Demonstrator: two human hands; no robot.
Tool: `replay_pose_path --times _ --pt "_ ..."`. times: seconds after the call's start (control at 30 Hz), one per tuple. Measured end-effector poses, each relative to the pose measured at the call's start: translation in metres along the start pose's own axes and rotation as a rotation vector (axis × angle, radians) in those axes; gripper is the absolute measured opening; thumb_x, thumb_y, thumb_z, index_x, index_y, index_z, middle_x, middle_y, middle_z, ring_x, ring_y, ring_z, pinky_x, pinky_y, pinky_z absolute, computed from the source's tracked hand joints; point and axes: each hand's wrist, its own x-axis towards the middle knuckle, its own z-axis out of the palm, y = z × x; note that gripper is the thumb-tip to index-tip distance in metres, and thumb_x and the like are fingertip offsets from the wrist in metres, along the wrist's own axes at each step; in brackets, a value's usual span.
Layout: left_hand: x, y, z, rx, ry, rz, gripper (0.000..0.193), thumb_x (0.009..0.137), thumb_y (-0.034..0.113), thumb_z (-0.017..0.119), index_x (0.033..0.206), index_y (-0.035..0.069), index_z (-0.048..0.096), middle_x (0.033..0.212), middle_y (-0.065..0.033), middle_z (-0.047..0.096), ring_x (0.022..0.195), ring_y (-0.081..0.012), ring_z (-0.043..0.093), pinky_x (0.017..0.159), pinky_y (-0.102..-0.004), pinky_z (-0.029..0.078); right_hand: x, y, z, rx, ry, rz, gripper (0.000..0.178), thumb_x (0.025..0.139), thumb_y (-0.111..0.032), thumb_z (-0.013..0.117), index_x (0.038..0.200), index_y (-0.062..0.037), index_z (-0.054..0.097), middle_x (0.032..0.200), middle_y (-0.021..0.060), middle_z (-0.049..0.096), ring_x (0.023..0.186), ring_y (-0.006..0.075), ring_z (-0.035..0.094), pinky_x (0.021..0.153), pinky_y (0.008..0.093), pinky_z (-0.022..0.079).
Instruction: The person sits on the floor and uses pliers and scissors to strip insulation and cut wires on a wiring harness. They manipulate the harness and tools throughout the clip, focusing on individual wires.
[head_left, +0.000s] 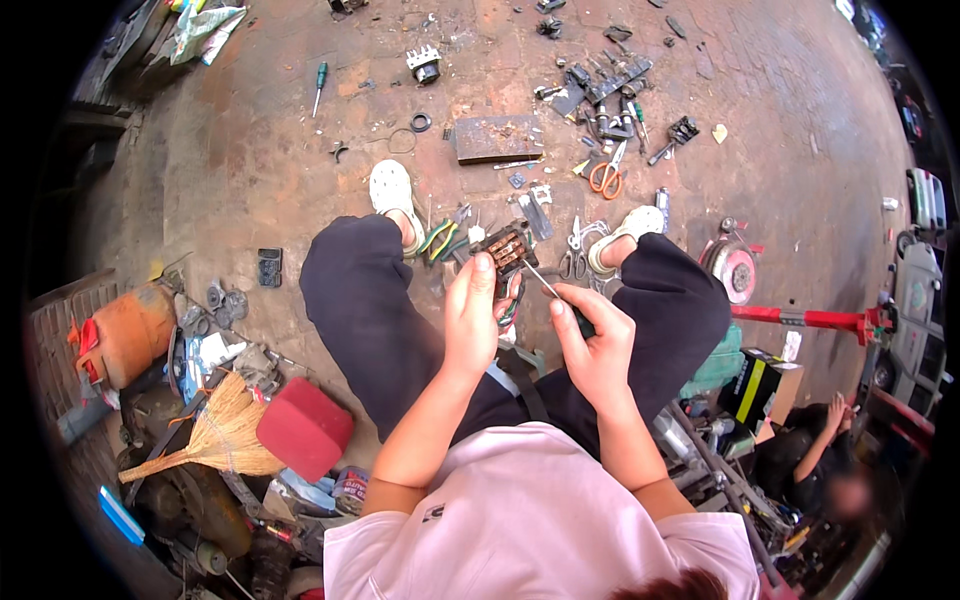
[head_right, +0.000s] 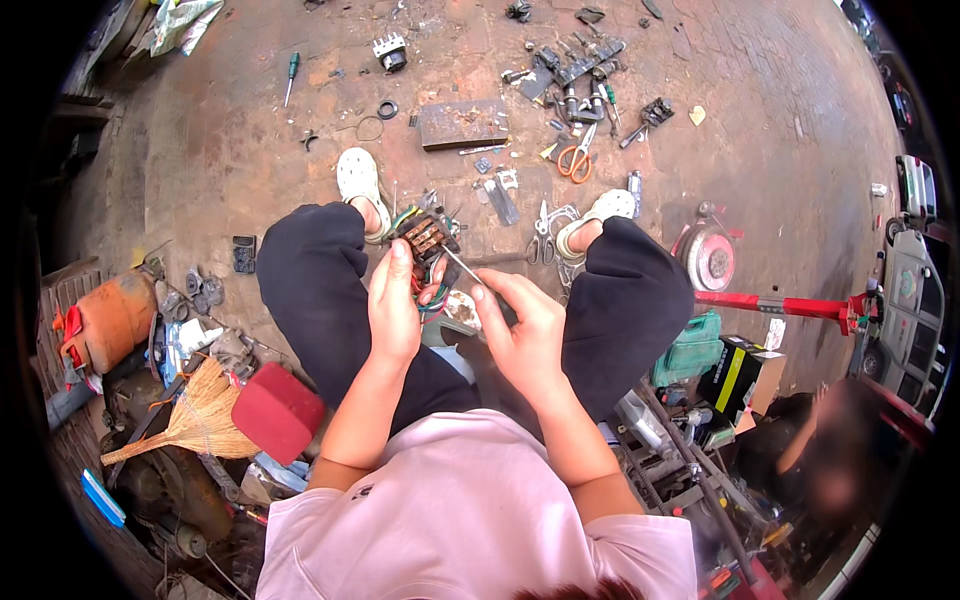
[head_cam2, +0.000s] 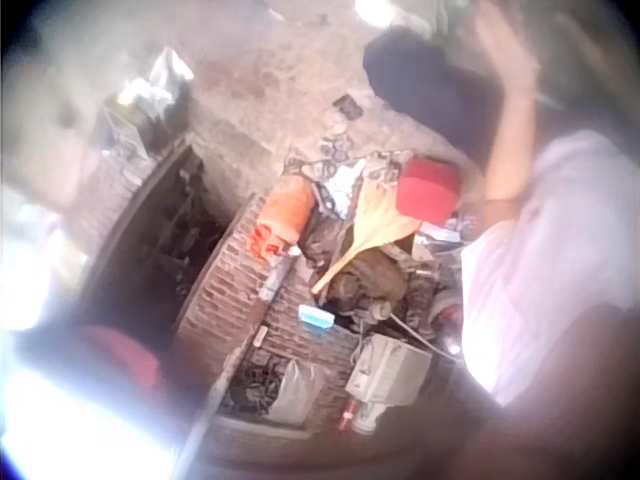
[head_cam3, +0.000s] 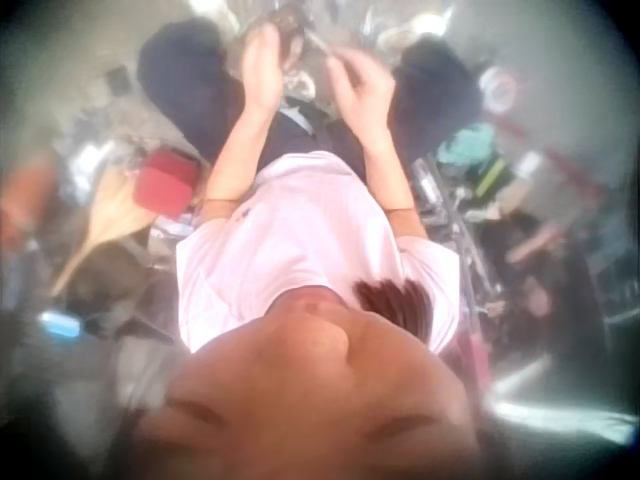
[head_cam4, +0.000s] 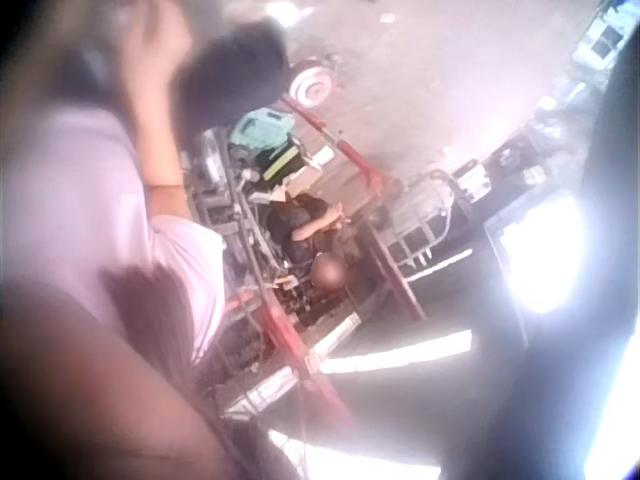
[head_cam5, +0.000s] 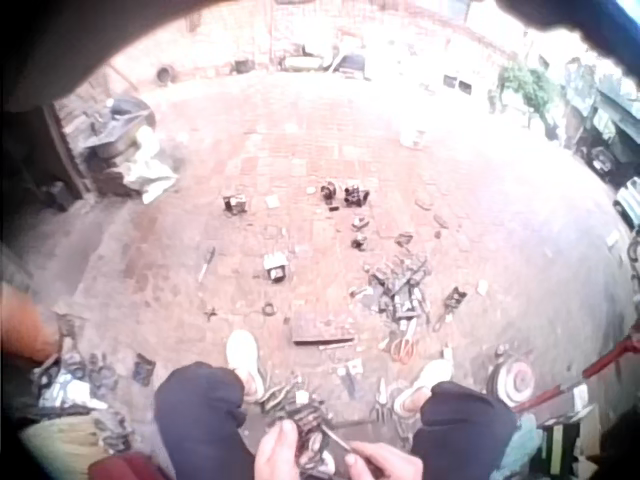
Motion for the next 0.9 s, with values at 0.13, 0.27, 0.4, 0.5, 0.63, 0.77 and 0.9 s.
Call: replay_pose_path --times 0.13,0.27,0.4,0.5,0.63,0.77,0.9 --pt "-0.019 0.001 0.004 0.059 0.01 0.04 0.042 0.1 0.04 0.038 0.108 0.004 0.057 0.085 0.0006 0.058 0.071 -0.0025 0.049 0.059 -0.0174 0.038 -0.016 -0.011 -0.002 0.09 -0.01 0.078 0.015 0.088 -0.006 0.059 0.096 0.0033 0.066 0.075 0.0058 0.063 0.063 0.0083 0.058 0.059 0.0219 0.045" --pt "-0.032 0.006 0.006 0.105 -0.032 0.114 0.042 0.1 0.04 0.037 0.104 0.003 0.057 0.077 0.0005 0.057 0.061 -0.0021 0.043 0.053 -0.0171 0.033 -0.026 -0.016 -0.003 0.373 -0.054 0.189 0.016 0.089 -0.007 0.058 0.097 0.0039 0.065 0.074 0.0035 0.063 0.063 0.0078 0.056 0.058 0.0215 0.044" --pt "-0.039 0.016 0.013 0.018 -0.095 0.029 0.048 0.101 0.039 0.03 0.101 0.001 0.058 0.067 0.0018 0.049 0.051 -0.0021 0.031 0.047 -0.0175 0.025 -0.036 -0.003 0.001 0.494 -0.041 0.143 0.015 0.089 -0.007 0.058 0.097 0.004 0.065 0.073 0.0029 0.062 0.062 0.0078 0.055 0.057 0.0223 0.043" --pt "-0.043 0.016 0.017 0.076 -0.09 0.053 0.049 0.102 0.041 0.026 0.098 0.001 0.055 0.065 0.0024 0.046 0.05 -0.0026 0.029 0.046 -0.0178 0.023 -0.039 0.005 0.002 0.332 0.025 -0.068 0.014 0.085 -0.004 0.061 0.096 0.0033 0.065 0.071 0.005 0.061 0.06 0.0104 0.056 0.056 0.0232 0.043" --pt "-0.046 0.01 0.024 0.11 -0.066 0.164 0.036 0.096 0.039 0.046 0.094 0.003 0.051 0.068 0.0021 0.048 0.054 -0.0028 0.037 0.049 -0.0168 0.03 -0.033 0.004 -0.008 0.04 0.078 -0.363 0.018 0.076 0.001 0.066 0.094 0.0018 0.065 0.069 0.0096 0.06 0.058 0.0182 0.058 0.054 0.0252 0.043" --pt "-0.043 0.01 0.03 0.353 -0.09 0.209 0.038 0.085 0.033 0.068 0.096 0.002 0.049 0.077 0.0001 0.052 0.068 -0.0059 0.047 0.06 -0.0219 0.04 -0.034 0.003 -0.01 -0.039 0.13 -0.508 0.023 0.07 0.0 0.07 0.093 -0.0004 0.066 0.069 0.0098 0.06 0.057 0.0244 0.059 0.051 0.03 0.045" --pt "-0.042 0.005 0.04 0.31 -0.143 0.228 0.036 0.09 0.036 0.061 0.092 0.003 0.046 0.072 0.0029 0.047 0.06 -0.004 0.04 0.051 -0.0208 0.033 -0.035 0.007 -0.012 0.028 0.119 -0.4 0.023 0.071 0.001 0.07 0.093 0.0005 0.065 0.069 0.0105 0.061 0.057 0.0229 0.059 0.051 0.0298 0.045"
